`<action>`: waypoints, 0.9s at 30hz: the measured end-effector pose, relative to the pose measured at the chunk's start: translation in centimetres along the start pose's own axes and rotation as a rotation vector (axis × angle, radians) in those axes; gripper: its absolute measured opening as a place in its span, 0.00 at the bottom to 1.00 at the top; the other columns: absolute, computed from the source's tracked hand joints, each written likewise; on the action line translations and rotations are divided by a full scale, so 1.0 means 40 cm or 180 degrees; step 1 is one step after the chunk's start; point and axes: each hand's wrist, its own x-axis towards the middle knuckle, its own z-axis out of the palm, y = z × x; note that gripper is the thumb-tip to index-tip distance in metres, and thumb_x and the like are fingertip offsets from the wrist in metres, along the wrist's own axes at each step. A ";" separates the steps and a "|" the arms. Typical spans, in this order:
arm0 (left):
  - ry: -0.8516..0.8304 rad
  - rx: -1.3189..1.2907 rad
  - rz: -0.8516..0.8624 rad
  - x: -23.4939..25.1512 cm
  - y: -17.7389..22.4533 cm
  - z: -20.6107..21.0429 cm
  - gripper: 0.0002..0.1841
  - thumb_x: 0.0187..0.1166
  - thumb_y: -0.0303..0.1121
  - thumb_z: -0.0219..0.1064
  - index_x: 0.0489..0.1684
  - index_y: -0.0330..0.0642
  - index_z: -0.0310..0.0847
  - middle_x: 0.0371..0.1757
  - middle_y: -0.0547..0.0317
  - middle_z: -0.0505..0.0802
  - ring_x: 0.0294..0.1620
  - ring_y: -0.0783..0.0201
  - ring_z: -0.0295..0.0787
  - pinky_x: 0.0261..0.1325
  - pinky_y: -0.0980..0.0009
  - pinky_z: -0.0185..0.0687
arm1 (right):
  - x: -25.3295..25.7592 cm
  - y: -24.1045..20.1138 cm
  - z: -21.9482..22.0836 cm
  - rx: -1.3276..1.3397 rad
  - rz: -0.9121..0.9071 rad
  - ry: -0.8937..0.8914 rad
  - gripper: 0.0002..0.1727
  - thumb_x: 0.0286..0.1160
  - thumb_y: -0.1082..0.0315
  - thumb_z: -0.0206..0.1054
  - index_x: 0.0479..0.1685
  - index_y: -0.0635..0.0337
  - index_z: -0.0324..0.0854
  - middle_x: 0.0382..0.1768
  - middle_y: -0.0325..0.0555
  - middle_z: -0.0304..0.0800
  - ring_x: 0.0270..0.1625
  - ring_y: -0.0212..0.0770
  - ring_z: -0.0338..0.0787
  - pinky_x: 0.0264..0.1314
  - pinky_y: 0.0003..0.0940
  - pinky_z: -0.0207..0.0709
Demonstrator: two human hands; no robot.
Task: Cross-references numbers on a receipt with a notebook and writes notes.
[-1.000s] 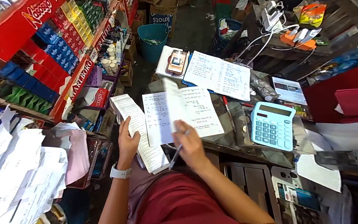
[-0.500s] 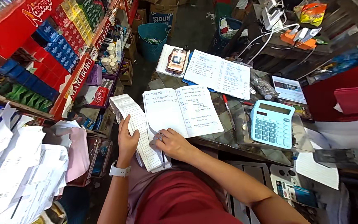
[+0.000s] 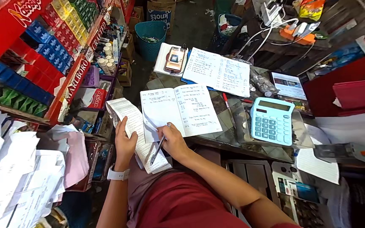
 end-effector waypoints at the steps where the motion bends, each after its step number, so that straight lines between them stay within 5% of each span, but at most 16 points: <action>1: 0.0013 0.0001 0.0003 0.001 -0.002 -0.002 0.39 0.64 0.19 0.63 0.86 0.35 0.64 0.87 0.37 0.65 0.71 0.60 0.82 0.63 0.68 0.85 | 0.005 0.000 0.006 0.0004 -0.0020 0.0074 0.03 0.68 0.79 0.68 0.32 0.63 0.85 0.28 0.47 0.90 0.37 0.43 0.89 0.45 0.29 0.84; 6: 0.0097 0.0109 0.0076 0.001 -0.005 -0.024 0.39 0.64 0.21 0.64 0.85 0.33 0.65 0.86 0.36 0.67 0.71 0.59 0.82 0.64 0.67 0.84 | 0.025 -0.003 0.031 0.0148 -0.0234 0.0187 0.04 0.69 0.80 0.67 0.33 0.64 0.87 0.34 0.48 0.94 0.41 0.44 0.92 0.50 0.31 0.86; 11: 0.0180 0.0099 0.0157 -0.001 -0.015 -0.044 0.39 0.63 0.22 0.64 0.85 0.32 0.65 0.85 0.36 0.68 0.70 0.62 0.82 0.63 0.71 0.84 | -0.005 -0.012 0.008 0.0432 -0.0425 0.0122 0.15 0.80 0.60 0.71 0.38 0.66 0.81 0.62 0.62 0.92 0.48 0.49 0.98 0.48 0.36 0.90; 14: 0.0198 0.0110 0.0128 -0.005 -0.016 -0.049 0.39 0.63 0.21 0.64 0.85 0.32 0.64 0.86 0.36 0.67 0.71 0.62 0.81 0.64 0.71 0.83 | -0.051 0.024 -0.030 -0.0068 0.0242 0.0326 0.20 0.79 0.54 0.71 0.39 0.67 0.80 0.66 0.68 0.88 0.61 0.58 0.93 0.61 0.45 0.86; 17: 0.0190 0.0146 0.0119 -0.003 -0.017 -0.050 0.39 0.63 0.21 0.64 0.85 0.32 0.64 0.86 0.36 0.67 0.73 0.61 0.79 0.65 0.71 0.82 | -0.092 0.096 -0.080 -0.0749 0.0988 0.0315 0.24 0.80 0.53 0.68 0.43 0.73 0.80 0.71 0.76 0.80 0.77 0.72 0.78 0.81 0.60 0.70; 21: 0.0183 0.0164 0.0043 -0.001 -0.016 -0.047 0.39 0.64 0.20 0.63 0.86 0.32 0.63 0.86 0.36 0.66 0.72 0.61 0.80 0.65 0.71 0.82 | -0.132 0.150 -0.132 -0.1364 0.1325 0.0306 0.27 0.79 0.52 0.67 0.47 0.75 0.81 0.73 0.78 0.78 0.80 0.78 0.73 0.86 0.67 0.60; 27: 0.0250 0.0232 0.0035 0.000 -0.005 -0.060 0.40 0.64 0.20 0.63 0.86 0.33 0.63 0.86 0.34 0.65 0.71 0.60 0.80 0.62 0.71 0.82 | -0.150 0.164 -0.167 -0.1607 0.1553 0.0419 0.30 0.78 0.48 0.67 0.47 0.77 0.80 0.73 0.82 0.75 0.81 0.82 0.70 0.86 0.68 0.58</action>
